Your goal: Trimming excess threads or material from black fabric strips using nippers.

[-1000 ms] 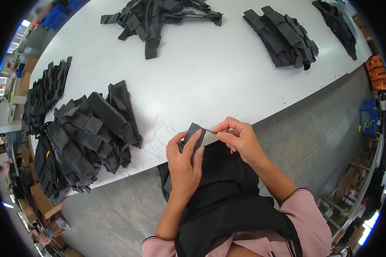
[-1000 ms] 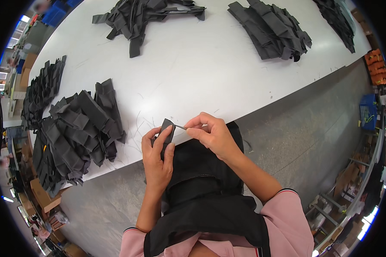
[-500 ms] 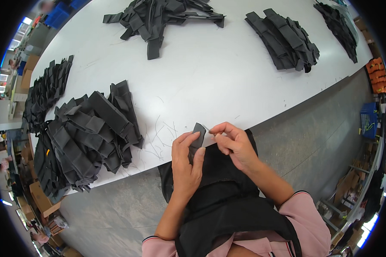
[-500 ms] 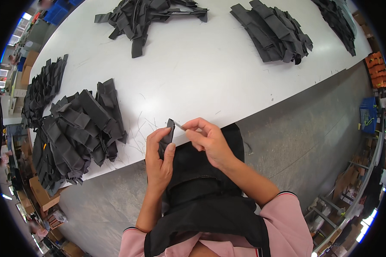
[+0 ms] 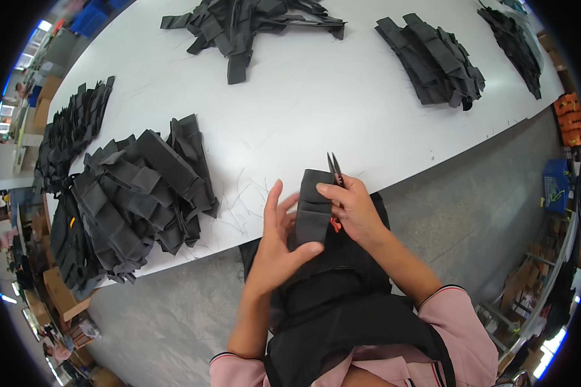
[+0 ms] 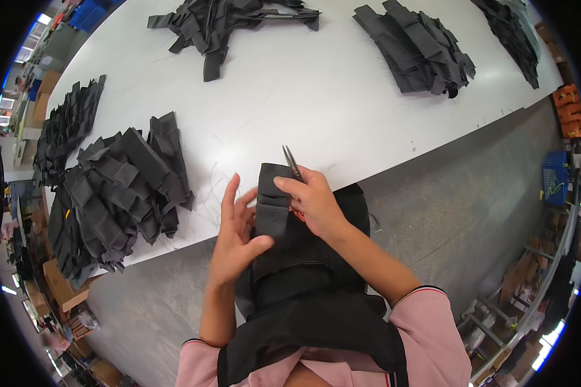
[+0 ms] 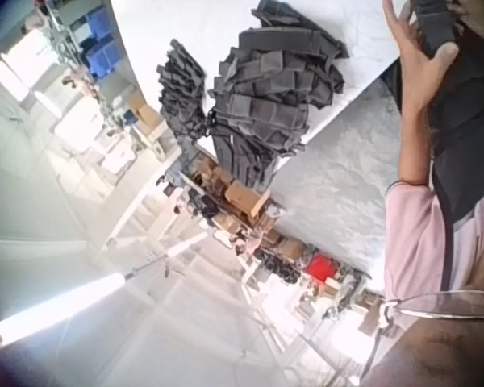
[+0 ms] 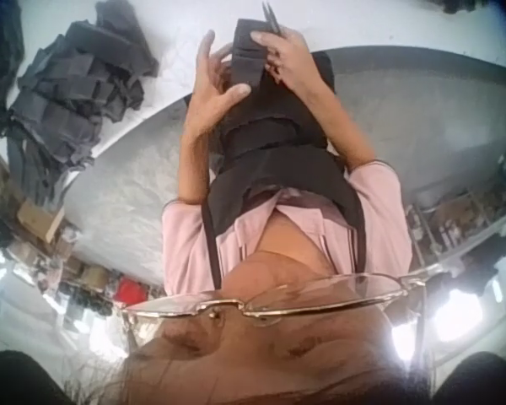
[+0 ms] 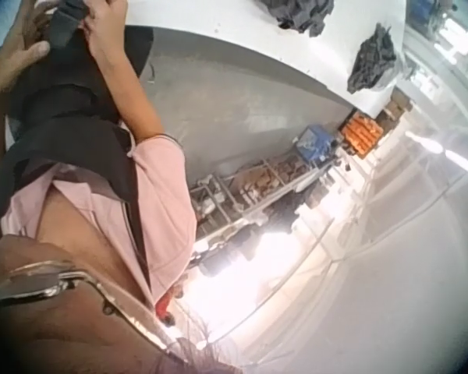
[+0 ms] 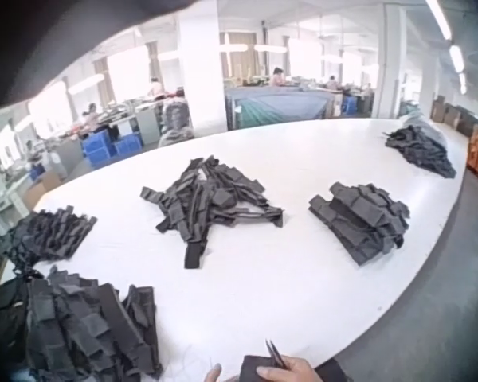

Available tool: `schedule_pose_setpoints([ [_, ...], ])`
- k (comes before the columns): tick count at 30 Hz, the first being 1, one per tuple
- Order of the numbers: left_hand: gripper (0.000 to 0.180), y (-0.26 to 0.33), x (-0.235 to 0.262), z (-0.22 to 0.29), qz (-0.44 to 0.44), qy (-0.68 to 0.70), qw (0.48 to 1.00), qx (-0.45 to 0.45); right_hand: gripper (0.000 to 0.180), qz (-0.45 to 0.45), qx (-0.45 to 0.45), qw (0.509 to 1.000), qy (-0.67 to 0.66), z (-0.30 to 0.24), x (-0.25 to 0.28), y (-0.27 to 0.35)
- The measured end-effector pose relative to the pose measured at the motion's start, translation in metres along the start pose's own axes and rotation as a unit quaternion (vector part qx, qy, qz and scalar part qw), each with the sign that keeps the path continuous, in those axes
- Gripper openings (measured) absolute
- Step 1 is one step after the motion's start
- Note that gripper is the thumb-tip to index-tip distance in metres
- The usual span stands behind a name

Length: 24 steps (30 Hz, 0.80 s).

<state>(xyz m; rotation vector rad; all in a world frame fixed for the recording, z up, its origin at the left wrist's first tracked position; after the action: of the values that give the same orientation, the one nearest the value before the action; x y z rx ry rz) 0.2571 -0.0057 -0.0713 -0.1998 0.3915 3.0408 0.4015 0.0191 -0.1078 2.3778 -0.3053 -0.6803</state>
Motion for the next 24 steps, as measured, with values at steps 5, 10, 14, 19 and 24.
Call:
schedule_pose_setpoints([
  [5, 0.055, 0.012, -0.005, -0.016, -0.106, 0.224, 0.943, 0.22, 0.013, -0.05, -0.026, 0.998, 0.034, -0.002, -0.014, 0.002],
  [10, 0.028, 0.005, -0.003, -0.019, 0.031, 0.131, 0.962, 0.236, 0.02, 0.032, 0.228, 0.953, 0.195, -0.007, -0.005, 0.011],
  [14, 0.024, 0.004, 0.0, -0.018, 0.05, 0.112, 0.969, 0.216, 0.026, 0.046, 0.474, 0.795, 0.376, -0.031, 0.007, 0.048],
  [19, 0.023, 0.003, -0.004, -0.009, 0.04, 0.113, 0.972, 0.204, 0.028, -0.014, 0.552, 0.681, 0.481, -0.037, -0.004, 0.059],
  [24, 0.022, 0.005, -0.007, -0.006, 0.036, 0.106, 0.972, 0.209, 0.027, -0.01, 0.577, 0.663, 0.476, -0.035, -0.008, 0.058],
])
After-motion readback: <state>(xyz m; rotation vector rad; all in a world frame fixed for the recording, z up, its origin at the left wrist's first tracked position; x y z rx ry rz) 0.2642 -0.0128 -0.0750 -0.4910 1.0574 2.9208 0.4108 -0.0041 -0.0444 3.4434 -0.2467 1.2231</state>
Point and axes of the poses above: each hand's wrist, its own y-axis away from the middle knuckle, its own x-axis out of the back of the hand, z = x × y, the point moved 5 cm from there along -y, towards the middle knuckle, and after that the axes turned 13 degrees about z, right-handed, at the moved point
